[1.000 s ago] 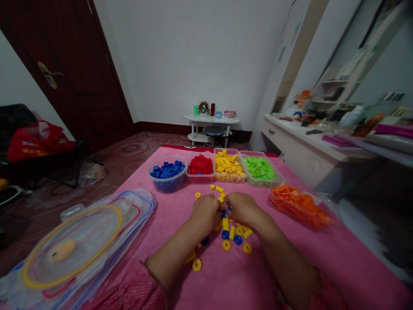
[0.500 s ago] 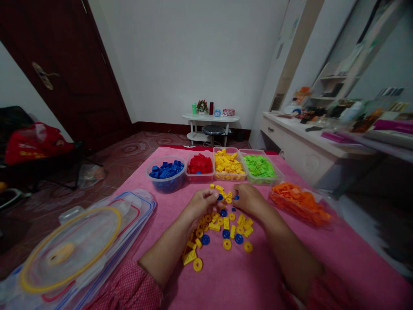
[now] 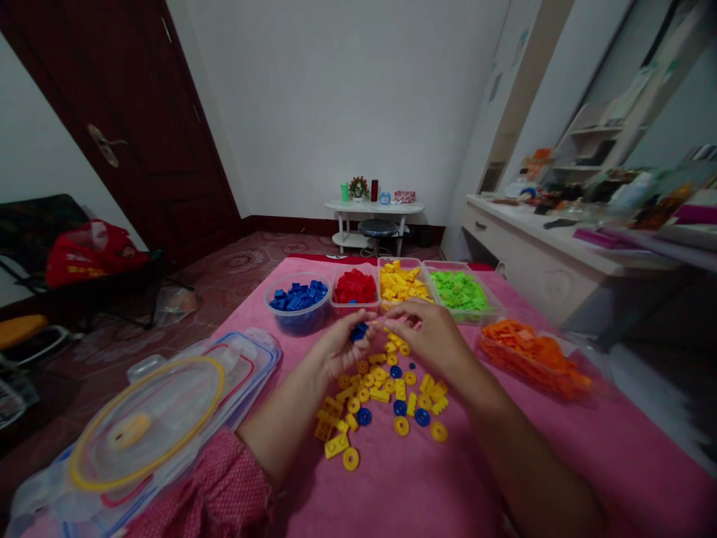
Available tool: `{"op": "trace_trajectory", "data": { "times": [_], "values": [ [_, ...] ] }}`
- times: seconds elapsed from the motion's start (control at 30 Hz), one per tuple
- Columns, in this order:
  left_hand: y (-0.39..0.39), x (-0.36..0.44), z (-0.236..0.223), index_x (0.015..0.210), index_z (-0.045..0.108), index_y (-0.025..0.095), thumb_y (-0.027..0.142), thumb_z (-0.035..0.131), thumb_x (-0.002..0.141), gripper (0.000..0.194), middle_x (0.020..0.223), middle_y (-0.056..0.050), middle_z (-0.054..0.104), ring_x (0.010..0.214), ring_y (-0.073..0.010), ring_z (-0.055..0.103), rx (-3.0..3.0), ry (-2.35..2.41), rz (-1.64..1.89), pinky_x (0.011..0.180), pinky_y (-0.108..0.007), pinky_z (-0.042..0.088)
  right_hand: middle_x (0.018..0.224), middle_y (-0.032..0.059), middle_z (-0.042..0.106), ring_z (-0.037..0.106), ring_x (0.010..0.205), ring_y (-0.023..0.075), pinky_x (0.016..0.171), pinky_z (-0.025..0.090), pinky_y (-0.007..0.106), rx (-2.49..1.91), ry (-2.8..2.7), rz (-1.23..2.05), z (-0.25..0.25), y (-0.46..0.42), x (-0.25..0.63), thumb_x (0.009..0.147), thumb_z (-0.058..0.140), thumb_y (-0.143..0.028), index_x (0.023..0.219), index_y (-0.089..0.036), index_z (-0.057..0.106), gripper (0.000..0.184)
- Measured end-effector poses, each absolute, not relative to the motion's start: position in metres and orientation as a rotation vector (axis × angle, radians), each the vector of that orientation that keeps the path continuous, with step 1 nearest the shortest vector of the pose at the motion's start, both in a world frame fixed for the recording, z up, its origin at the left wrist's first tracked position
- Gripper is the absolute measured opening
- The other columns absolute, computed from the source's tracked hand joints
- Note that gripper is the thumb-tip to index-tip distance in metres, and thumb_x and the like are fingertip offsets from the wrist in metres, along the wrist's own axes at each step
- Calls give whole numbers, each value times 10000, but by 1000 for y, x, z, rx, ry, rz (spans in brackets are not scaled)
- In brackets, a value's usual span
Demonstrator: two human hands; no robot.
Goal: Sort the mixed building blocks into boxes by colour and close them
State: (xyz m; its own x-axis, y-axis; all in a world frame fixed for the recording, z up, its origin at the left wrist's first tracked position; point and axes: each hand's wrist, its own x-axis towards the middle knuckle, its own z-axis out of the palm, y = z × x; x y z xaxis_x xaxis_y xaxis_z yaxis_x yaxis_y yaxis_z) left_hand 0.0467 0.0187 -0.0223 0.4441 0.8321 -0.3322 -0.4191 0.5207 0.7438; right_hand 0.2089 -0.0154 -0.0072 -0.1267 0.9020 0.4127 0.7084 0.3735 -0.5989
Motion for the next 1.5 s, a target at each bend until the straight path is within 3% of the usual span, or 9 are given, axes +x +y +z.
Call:
{"op": "trace_trajectory", "data": {
  "times": [0.23,0.37,0.43,0.6,0.77,1.0,1.13,1.33,1.5],
  "values": [
    [98,-1,25,986,591,116,287,520,835,239,823,-67,651,685,-108,610,1208,1242,1388,592,-183,472,785,21,707,606,678,137,590,396,231,-1605,-2100,444,-11,-11,234,751,621,-209,811,-205,725,120],
    [103,-12,21,966,671,129,314,592,779,275,989,-107,688,974,-227,611,1885,1606,1189,872,-334,462,840,11,714,630,765,162,605,383,230,-1815,-2361,375,-26,-15,221,675,638,-141,835,-255,731,218],
    [84,-5,15,944,693,146,270,602,768,234,1037,-96,688,1025,-234,596,2206,1558,1115,942,-345,418,878,24,715,636,818,184,623,386,240,-1926,-2412,321,-34,-17,211,670,639,-154,854,-258,727,229],
    [2,28,-10,830,700,181,196,555,801,149,836,-28,704,774,-151,620,2538,1130,749,745,-259,458,909,49,704,630,852,203,643,387,257,-1943,-2406,219,-39,-18,206,706,624,-240,859,-233,698,170],
    [-42,51,-52,892,691,212,231,538,843,161,862,-39,662,838,-171,586,2830,840,330,738,-272,438,902,3,697,617,834,180,625,367,244,-1983,-2350,244,-33,-10,233,672,604,-179,837,-265,684,202],
    [-47,62,-74,930,653,163,228,459,897,207,882,-68,632,871,-211,558,3047,758,239,750,-326,426,876,34,693,609,788,170,603,353,235,-1986,-2354,330,-58,-3,235,630,639,-175,792,-221,694,178],
    [-52,58,-65,864,640,152,185,524,815,130,845,-67,627,807,-189,554,2760,796,425,723,-301,426,855,50,687,598,772,168,589,340,235,-1983,-2309,279,-53,-2,239,650,610,-164,776,-195,686,150],
    [-32,57,-54,796,584,130,239,566,743,122,777,-54,614,636,-109,560,1239,940,808,541,-185,397,644,8,639,531,571,106,526,342,213,-1616,-2011,420,-16,-9,233,687,599,-153,742,-151,683,101],
    [-21,55,-46,909,570,110,293,487,815,222,824,-104,621,634,-121,602,514,633,686,467,-151,412,808,19,683,548,611,97,571,414,215,-1268,-1886,501,-3,-20,205,687,673,-183,871,-166,683,185]
  ]
}}
